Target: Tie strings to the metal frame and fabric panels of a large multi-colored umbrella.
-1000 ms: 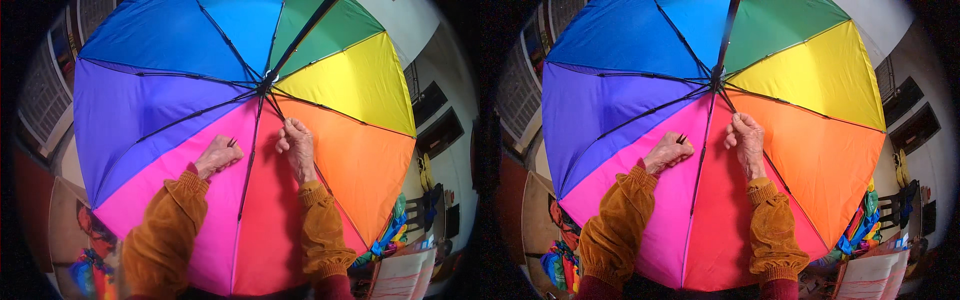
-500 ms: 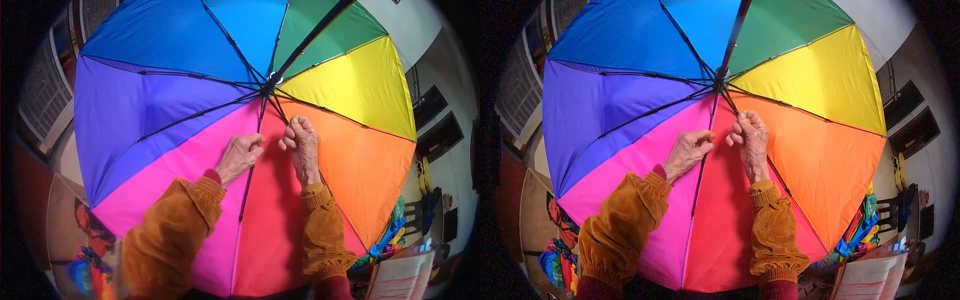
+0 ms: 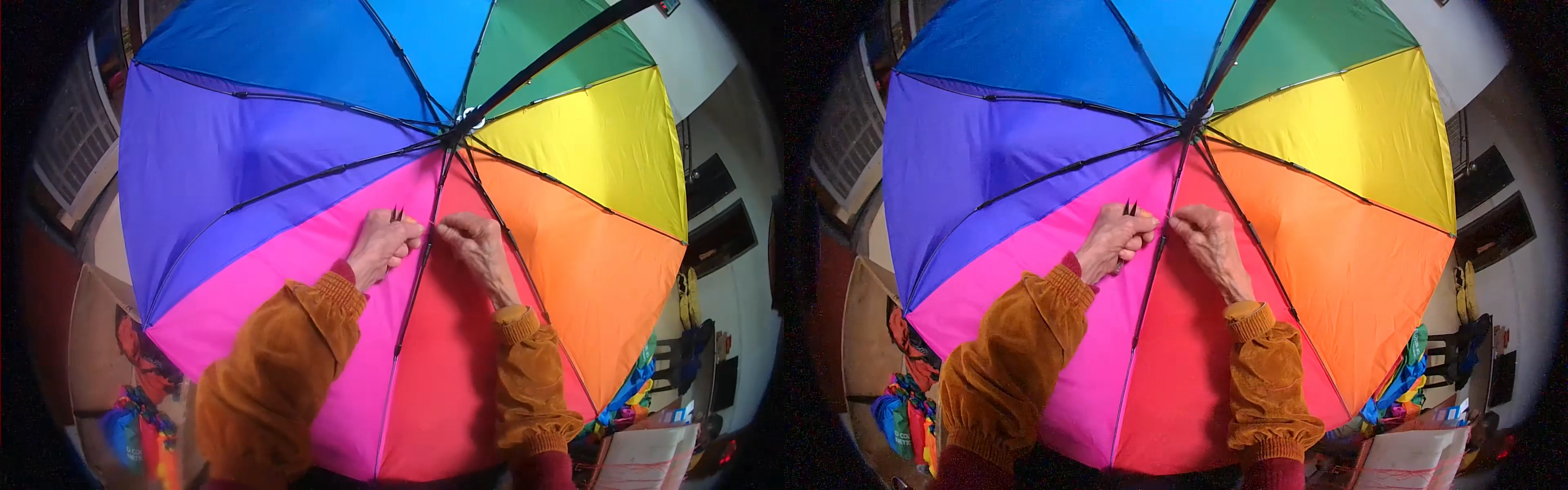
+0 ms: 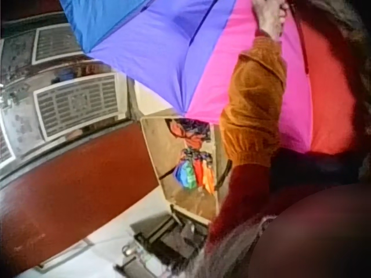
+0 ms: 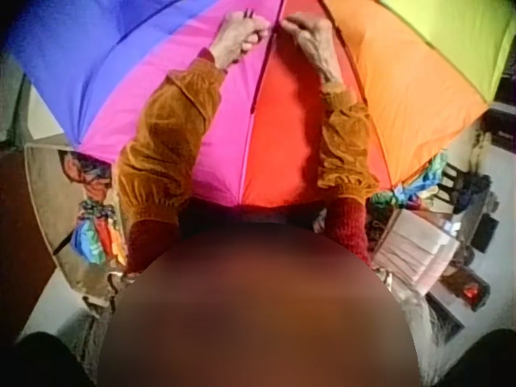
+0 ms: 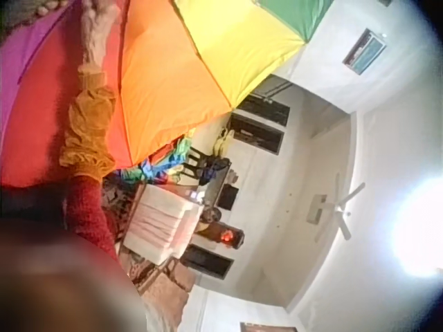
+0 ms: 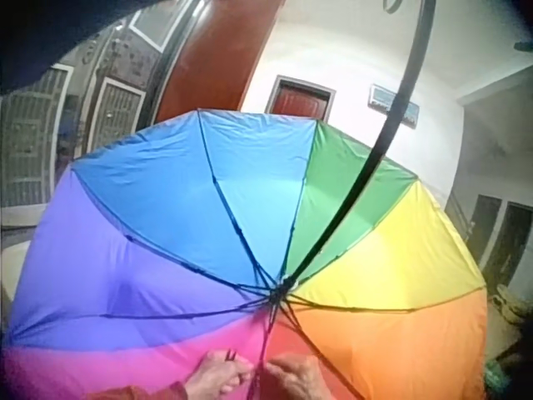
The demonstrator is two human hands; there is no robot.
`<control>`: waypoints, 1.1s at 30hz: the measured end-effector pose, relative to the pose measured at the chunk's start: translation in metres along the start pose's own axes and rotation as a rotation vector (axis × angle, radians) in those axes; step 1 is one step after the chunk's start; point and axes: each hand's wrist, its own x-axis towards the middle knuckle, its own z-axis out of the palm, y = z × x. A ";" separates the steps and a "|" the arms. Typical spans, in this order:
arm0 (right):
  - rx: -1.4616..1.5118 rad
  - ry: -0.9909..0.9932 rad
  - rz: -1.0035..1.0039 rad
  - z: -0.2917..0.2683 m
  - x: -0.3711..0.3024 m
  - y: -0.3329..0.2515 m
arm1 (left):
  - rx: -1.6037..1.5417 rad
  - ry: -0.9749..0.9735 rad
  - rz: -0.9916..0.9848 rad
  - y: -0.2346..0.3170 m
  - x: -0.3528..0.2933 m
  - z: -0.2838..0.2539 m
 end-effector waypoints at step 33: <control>-0.371 -0.284 -0.094 -0.002 -0.005 -0.006 | -0.198 -0.225 -0.098 -0.004 -0.001 -0.007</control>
